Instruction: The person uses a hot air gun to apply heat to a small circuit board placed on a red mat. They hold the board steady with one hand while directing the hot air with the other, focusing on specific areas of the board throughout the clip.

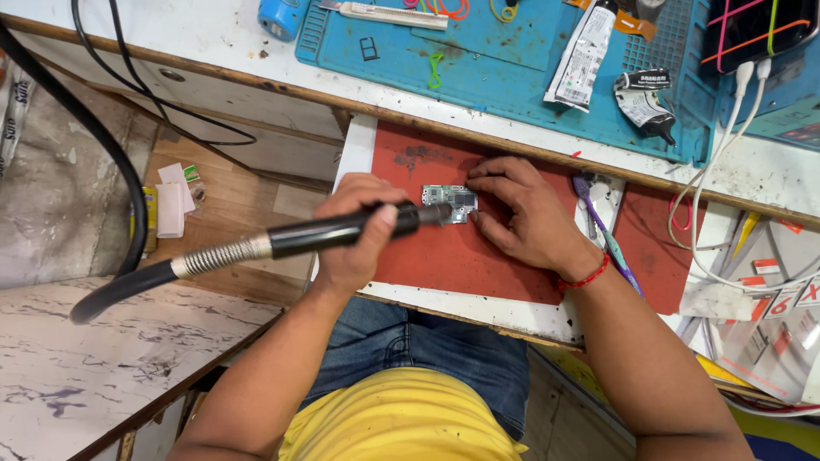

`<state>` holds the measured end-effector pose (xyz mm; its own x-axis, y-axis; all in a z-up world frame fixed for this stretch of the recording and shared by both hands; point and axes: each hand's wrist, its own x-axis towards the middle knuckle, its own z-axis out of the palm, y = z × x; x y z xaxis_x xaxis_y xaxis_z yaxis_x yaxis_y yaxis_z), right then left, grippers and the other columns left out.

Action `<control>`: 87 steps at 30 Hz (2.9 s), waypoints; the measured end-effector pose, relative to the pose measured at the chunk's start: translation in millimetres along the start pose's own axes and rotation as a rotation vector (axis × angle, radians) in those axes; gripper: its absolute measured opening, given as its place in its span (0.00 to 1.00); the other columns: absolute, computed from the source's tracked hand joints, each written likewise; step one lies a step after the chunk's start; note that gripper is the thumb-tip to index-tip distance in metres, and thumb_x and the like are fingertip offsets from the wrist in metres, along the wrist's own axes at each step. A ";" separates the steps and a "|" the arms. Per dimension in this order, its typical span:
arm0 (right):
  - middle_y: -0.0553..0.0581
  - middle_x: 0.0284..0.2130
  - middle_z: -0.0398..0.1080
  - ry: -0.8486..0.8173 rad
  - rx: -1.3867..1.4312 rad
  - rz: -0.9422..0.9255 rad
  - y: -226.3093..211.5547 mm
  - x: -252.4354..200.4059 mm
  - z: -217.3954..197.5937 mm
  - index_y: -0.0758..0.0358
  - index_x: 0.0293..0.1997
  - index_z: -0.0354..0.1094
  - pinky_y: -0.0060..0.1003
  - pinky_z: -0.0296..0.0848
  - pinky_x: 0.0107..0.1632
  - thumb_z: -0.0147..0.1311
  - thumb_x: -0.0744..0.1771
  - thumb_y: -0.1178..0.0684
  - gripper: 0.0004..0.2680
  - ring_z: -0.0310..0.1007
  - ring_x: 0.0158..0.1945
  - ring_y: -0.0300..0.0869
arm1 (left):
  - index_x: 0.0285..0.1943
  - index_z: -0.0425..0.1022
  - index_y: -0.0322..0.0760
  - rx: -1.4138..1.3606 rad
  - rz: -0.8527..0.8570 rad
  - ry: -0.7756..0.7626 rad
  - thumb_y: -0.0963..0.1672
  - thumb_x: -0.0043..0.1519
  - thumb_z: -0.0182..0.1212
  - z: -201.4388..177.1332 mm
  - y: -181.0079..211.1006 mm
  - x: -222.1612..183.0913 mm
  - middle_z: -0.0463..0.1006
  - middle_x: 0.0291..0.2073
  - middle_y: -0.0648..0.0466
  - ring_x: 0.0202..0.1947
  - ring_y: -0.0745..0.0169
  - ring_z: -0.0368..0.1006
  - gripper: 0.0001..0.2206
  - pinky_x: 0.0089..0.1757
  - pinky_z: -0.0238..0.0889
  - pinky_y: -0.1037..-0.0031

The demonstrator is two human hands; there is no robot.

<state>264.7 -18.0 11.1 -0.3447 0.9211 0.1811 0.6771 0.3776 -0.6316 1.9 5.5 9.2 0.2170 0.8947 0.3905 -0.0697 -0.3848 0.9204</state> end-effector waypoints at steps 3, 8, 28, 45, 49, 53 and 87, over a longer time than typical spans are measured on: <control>0.62 0.53 0.69 0.007 -0.014 0.000 -1.1 1.9 0.6 0.66 0.53 0.73 0.46 0.70 0.60 0.62 0.62 0.57 0.14 0.69 0.58 0.55 | 0.46 0.79 0.30 -0.013 -0.058 0.062 0.44 0.66 0.60 -1.4 0.3 1.0 0.80 0.43 0.48 0.47 0.56 0.75 0.09 0.53 0.69 0.67; 0.62 0.53 0.69 0.010 -0.023 -0.010 -2.5 2.5 0.6 0.66 0.52 0.73 0.46 0.70 0.60 0.62 0.62 0.57 0.14 0.69 0.58 0.55 | 0.46 0.79 0.31 0.002 -0.075 0.065 0.45 0.67 0.60 0.0 1.6 1.4 0.80 0.43 0.49 0.47 0.57 0.76 0.10 0.54 0.70 0.68; 0.62 0.53 0.69 0.005 0.018 -0.004 -0.4 0.4 1.0 0.66 0.52 0.72 0.46 0.69 0.61 0.61 0.62 0.57 0.14 0.68 0.59 0.55 | 0.46 0.79 0.30 -0.013 -0.036 0.019 0.43 0.66 0.60 -1.8 -15.3 -8.1 0.79 0.43 0.47 0.47 0.58 0.76 0.08 0.53 0.69 0.69; 0.61 0.53 0.69 0.007 0.032 -0.004 0.7 0.7 2.2 0.67 0.52 0.72 0.45 0.69 0.61 0.60 0.61 0.58 0.15 0.68 0.59 0.54 | 0.46 0.78 0.30 -0.017 -0.043 0.054 0.44 0.66 0.59 -2.1 -16.9 -8.7 0.80 0.43 0.46 0.46 0.56 0.76 0.09 0.52 0.70 0.67; 0.61 0.53 0.69 0.008 0.023 -0.011 -0.8 1.3 1.9 0.66 0.52 0.72 0.46 0.68 0.62 0.60 0.61 0.58 0.14 0.68 0.59 0.54 | 0.45 0.78 0.30 -0.033 0.022 -0.023 0.44 0.66 0.60 -1.8 -10.8 -5.4 0.81 0.43 0.46 0.48 0.54 0.75 0.09 0.55 0.69 0.66; 0.62 0.53 0.69 0.000 0.021 -0.001 -3.5 3.4 -0.2 0.66 0.52 0.72 0.46 0.68 0.61 0.60 0.62 0.58 0.14 0.68 0.59 0.55 | 0.46 0.79 0.30 -0.036 -0.119 0.145 0.44 0.67 0.59 -0.5 -3.2 -0.8 0.80 0.43 0.48 0.45 0.57 0.76 0.10 0.51 0.70 0.68; 0.61 0.53 0.70 -0.005 0.017 0.040 -6.7 3.0 -0.4 0.66 0.52 0.73 0.45 0.69 0.60 0.61 0.62 0.58 0.14 0.69 0.59 0.54 | 0.45 0.79 0.31 -0.038 -0.010 0.020 0.43 0.64 0.61 -3.9 -11.7 -7.7 0.81 0.42 0.47 0.47 0.54 0.76 0.08 0.53 0.71 0.66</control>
<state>259.4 -17.7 16.2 -0.3208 0.9350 0.1513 0.6795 0.3385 -0.6509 -2.8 4.0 -4.5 0.1981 0.9028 0.3817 -0.1052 -0.3676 0.9240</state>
